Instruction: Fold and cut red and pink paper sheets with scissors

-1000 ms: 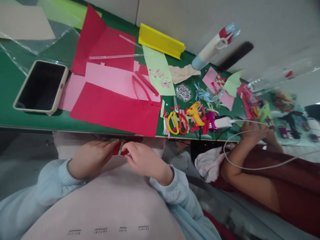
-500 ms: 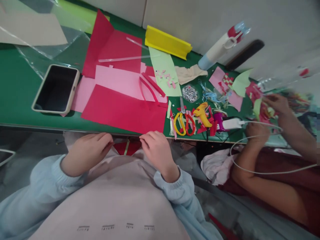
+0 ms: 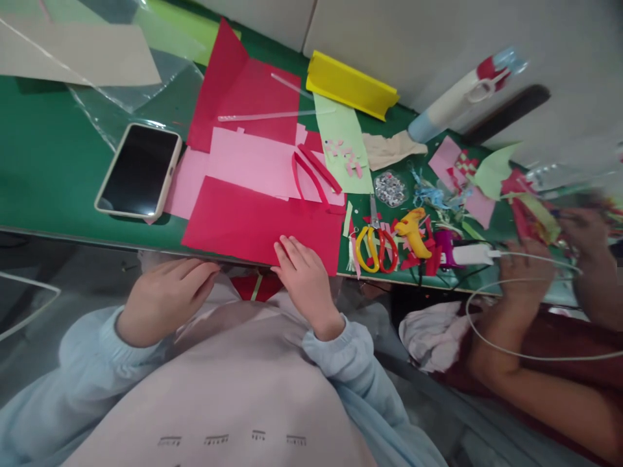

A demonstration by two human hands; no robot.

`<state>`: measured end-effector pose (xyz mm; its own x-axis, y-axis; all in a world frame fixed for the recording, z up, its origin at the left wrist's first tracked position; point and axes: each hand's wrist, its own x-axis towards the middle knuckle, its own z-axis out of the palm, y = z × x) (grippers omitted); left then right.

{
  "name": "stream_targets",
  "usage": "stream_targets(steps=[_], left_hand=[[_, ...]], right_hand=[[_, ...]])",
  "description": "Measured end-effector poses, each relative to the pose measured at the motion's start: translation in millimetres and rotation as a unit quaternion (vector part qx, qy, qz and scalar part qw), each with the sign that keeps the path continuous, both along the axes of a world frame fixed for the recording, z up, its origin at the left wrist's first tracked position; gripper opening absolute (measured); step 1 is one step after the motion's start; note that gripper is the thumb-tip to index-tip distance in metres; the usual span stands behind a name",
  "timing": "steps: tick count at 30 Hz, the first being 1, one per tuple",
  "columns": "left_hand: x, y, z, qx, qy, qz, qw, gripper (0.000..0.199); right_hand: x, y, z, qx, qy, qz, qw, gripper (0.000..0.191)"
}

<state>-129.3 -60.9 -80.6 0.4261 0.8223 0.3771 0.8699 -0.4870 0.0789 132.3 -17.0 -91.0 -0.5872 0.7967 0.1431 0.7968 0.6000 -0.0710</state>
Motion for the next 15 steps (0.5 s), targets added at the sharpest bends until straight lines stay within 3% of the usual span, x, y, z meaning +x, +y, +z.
stream_targets(steps=[5,10,15], left_hand=[[-1.5,-6.8,-7.1,0.032,0.004,-0.008,0.999,0.01],[7.0,-11.5,-17.1,0.069,-0.028,-0.029,0.997,0.033],[10.9,2.0,-24.2,0.043,-0.036,-0.01,0.998,0.048]], right_hand=[[12.1,3.9,-1.9,0.035,0.02,0.033,0.999,0.034],[15.2,12.7,-1.5,0.059,0.048,0.058,0.995,0.026],[18.4,22.8,-0.6,0.055,0.064,0.081,0.993,0.024]])
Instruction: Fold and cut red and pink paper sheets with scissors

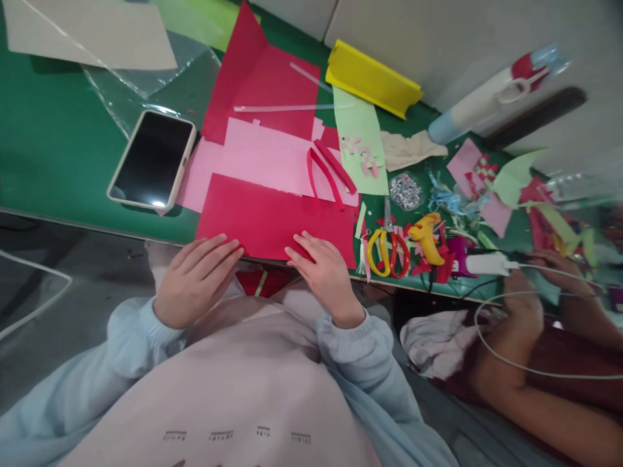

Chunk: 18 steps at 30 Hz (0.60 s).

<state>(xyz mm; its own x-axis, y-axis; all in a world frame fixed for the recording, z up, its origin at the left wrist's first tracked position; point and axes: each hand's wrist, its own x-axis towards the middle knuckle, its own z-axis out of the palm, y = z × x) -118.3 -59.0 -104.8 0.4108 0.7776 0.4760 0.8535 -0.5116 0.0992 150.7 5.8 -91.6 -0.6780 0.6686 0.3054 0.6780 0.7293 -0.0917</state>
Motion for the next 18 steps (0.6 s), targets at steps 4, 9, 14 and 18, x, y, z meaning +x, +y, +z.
stream_targets(steps=[4,9,14,18], left_hand=[[-1.5,13.7,-0.9,0.001,-0.003,0.002,1.0,0.039],[-5.0,18.6,2.3,0.007,-0.005,-0.002,1.0,0.03],[-9.6,22.6,5.3,0.028,0.031,-0.015,0.999,0.029],[-14.4,25.6,5.8,0.038,0.042,-0.028,0.998,0.026]], right_hand=[[2.8,0.8,-1.2,0.0,0.02,0.005,1.0,0.021],[17.7,-6.8,0.3,0.038,0.042,-0.023,0.998,0.015],[45.5,-14.5,3.5,0.068,0.05,-0.06,0.995,0.013],[61.0,-19.2,4.2,0.066,0.043,-0.081,0.994,0.013]])
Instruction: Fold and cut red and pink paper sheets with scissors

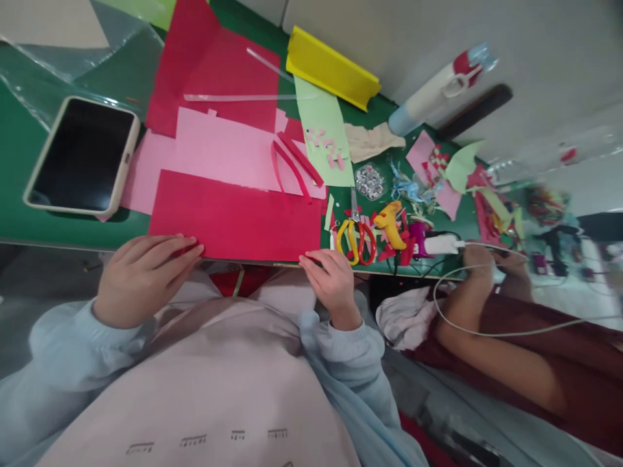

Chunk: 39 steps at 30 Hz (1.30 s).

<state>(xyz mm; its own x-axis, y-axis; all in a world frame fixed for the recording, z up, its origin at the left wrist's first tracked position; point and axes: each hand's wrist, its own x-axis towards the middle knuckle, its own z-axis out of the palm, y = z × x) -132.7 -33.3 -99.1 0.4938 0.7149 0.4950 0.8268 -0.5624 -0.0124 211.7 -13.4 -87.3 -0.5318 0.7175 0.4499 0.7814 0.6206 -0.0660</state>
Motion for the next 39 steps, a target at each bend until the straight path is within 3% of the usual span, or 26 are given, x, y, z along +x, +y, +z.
stream_targets(steps=[3,10,15,20,28,32,39], left_hand=[[-6.1,-1.4,-2.2,-0.023,-0.01,0.008,1.0,0.03],[-24.6,-6.8,-11.0,-0.094,-0.02,-0.004,0.995,0.062],[-25.3,-4.2,-5.6,-0.107,-0.031,0.013,0.994,0.058],[1.1,0.7,8.6,-0.041,0.028,0.035,0.998,0.038],[67.9,19.1,5.5,-0.053,-0.001,-0.098,0.994,0.026],[71.8,22.8,2.7,-0.102,-0.007,-0.096,0.99,0.025],[69.3,24.3,8.4,-0.111,0.022,-0.084,0.99,0.023]], right_hand=[[4.1,-2.6,-0.8,-0.015,-0.005,-0.01,1.0,0.015],[4.4,-6.5,-7.6,-0.093,-0.007,-0.027,0.995,0.02],[3.8,-7.3,-9.1,-0.098,-0.016,-0.013,0.995,0.021],[2.6,-8.3,-7.5,-0.046,-0.021,0.001,0.999,0.019],[3.0,-4.3,-8.5,-0.054,-0.012,0.003,0.998,0.015],[4.2,-2.9,-11.0,-0.049,-0.009,0.02,0.999,0.018],[3.2,-6.6,-15.4,-0.064,0.016,0.005,0.998,0.018]])
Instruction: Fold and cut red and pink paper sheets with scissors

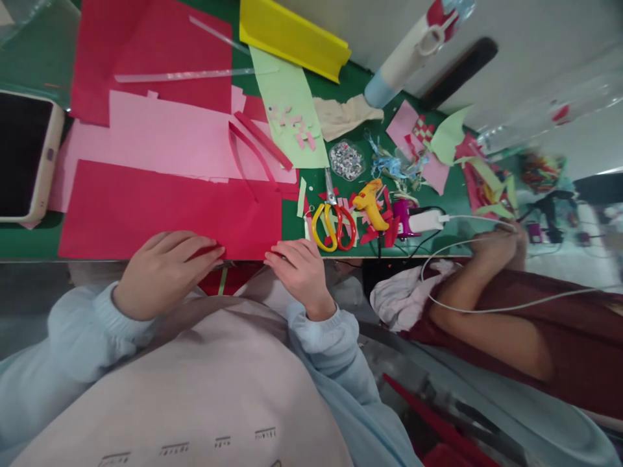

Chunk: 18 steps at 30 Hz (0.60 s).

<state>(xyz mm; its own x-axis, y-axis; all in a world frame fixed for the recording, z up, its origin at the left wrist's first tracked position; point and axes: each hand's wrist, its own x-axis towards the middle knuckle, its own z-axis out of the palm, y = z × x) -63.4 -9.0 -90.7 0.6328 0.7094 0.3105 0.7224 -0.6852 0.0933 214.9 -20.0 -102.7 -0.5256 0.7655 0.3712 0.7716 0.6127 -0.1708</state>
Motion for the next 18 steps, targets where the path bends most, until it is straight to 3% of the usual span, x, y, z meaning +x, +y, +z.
stream_targets(steps=[13,18], left_hand=[[18.8,14.0,8.9,-0.017,-0.022,0.046,0.999,0.025],[23.1,21.4,7.9,-0.052,-0.076,0.064,0.994,0.023]], right_hand=[[-8.9,11.8,16.7,-0.077,0.024,-0.109,0.991,0.024],[-8.0,19.1,20.2,-0.106,0.017,-0.129,0.986,0.02]])
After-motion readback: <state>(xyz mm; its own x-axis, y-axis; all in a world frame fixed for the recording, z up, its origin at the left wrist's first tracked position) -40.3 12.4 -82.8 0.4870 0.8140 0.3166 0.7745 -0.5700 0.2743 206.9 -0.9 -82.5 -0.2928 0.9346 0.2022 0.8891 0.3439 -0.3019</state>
